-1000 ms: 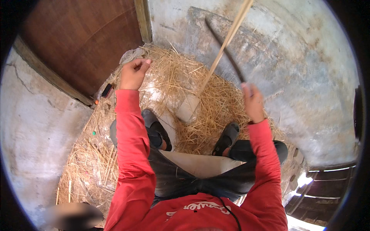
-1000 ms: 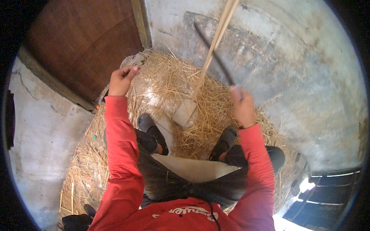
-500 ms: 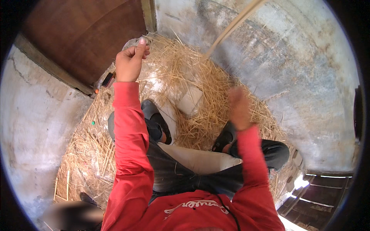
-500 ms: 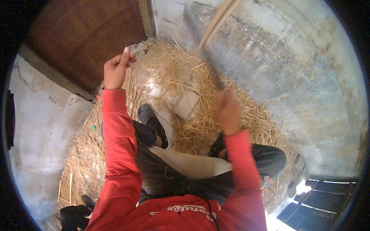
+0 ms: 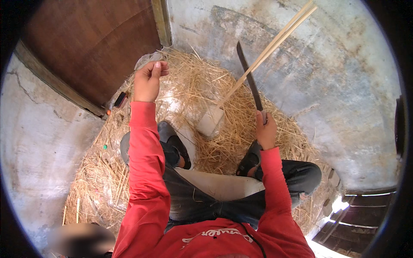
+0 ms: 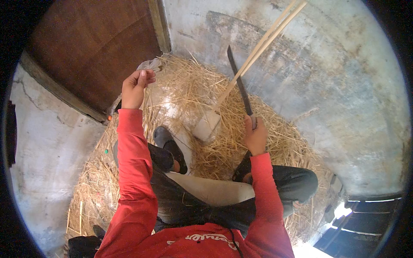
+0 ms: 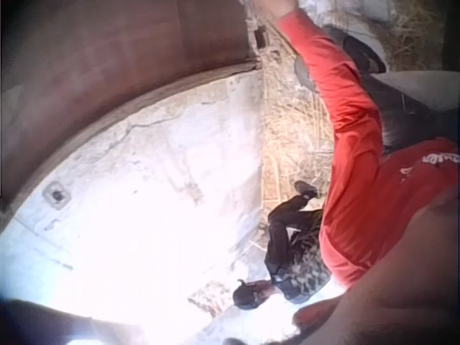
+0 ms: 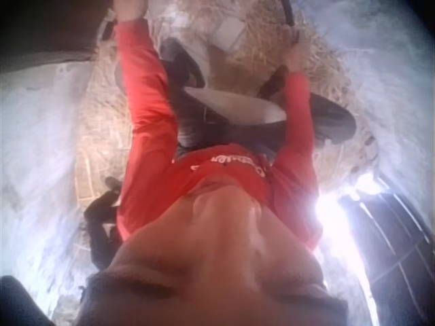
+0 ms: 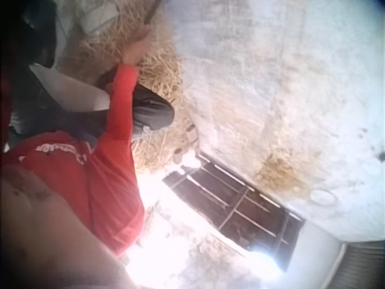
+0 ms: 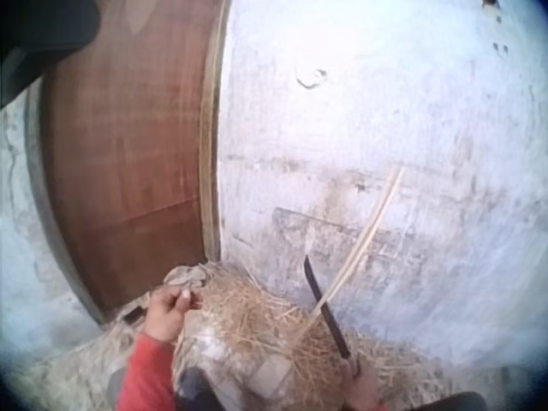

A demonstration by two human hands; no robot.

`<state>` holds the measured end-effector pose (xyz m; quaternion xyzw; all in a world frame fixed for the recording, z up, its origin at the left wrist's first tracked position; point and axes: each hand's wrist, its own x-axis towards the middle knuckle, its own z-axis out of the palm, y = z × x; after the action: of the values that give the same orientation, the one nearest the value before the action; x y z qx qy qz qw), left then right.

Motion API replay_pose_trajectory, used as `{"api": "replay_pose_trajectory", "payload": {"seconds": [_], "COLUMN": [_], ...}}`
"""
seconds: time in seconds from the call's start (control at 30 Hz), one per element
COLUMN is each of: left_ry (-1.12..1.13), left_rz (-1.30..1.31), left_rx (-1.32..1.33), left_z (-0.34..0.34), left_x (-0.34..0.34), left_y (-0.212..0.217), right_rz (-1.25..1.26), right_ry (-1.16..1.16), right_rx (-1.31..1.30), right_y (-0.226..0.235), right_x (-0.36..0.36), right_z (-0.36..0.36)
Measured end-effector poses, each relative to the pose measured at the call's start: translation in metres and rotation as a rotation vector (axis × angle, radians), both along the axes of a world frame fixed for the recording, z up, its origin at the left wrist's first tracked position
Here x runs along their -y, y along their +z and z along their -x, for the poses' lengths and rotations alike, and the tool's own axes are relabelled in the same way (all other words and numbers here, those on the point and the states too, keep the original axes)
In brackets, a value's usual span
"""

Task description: The person uses a blade and a small scraper to strip and refine a thin wooden rod while sitting on a floor covered in straw.

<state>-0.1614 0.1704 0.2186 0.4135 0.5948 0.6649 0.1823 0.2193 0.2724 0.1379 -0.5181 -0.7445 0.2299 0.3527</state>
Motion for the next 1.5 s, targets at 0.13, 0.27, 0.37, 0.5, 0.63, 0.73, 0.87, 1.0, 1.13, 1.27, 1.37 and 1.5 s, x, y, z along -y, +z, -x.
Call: {"api": "replay_pose_trajectory", "payload": {"seconds": [0.13, 0.27, 0.37, 0.5, 0.63, 0.73, 0.87, 1.0, 1.13, 1.27, 1.37, 1.5], "left_ry": [-0.036, -0.078, -0.076, -0.063, -0.029, -0.057, -0.075, -0.046, 0.001, 0.028, 0.009, 0.002], "left_rz": [0.023, 0.068, 0.09, 0.09, 0.076, 0.078, 0.051, 0.06, 0.058, 0.026, 0.023, 0.068], "left_rx": [0.012, -0.007, -0.038, -0.027, -0.031, 0.0, -0.048, -0.027, -0.085, -0.034, -0.077, -0.089], "left_z": [-0.004, -0.019, -0.014, -0.014, -0.002, -0.018, -0.017, -0.017, -0.008, -0.015, -0.019, -0.032], "left_x": [-0.006, -0.017, -0.019, -0.012, -0.007, -0.016, -0.024, -0.014, -0.009, -0.011, -0.02, -0.019], "left_y": [-0.004, -0.01, -0.005, -0.006, -0.008, -0.003, -0.009, -0.006, -0.003, -0.001, -0.009, -0.003], "right_rz": [-0.052, 0.036, 0.022, -0.065, 0.003, -0.046, 0.111, 0.02, 0.009, 0.02, 0.177, 0.16], "right_ry": [0.002, 0.04, 0.153, 0.089, 0.097, 0.098, 0.149, 0.176, 0.165, 0.066, 0.112, 0.172], "right_rx": [0.064, 0.263, 0.178, 0.066, 0.011, 0.205, 0.202, 0.213, 0.055, 0.1, 0.364, 0.273], "right_y": [-0.021, -0.137, -0.084, -0.002, 0.044, -0.057, -0.122, -0.048, 0.024, -0.033, -0.134, -0.117], "right_x": [0.016, 0.031, 0.027, 0.013, 0.027, 0.03, 0.042, 0.038, 0.053, 0.071, 0.075, 0.069], "right_z": [0.007, 0.003, 0.014, 0.02, 0.021, 0.004, 0.007, 0.023, 0.027, 0.027, 0.015, 0.018]}}
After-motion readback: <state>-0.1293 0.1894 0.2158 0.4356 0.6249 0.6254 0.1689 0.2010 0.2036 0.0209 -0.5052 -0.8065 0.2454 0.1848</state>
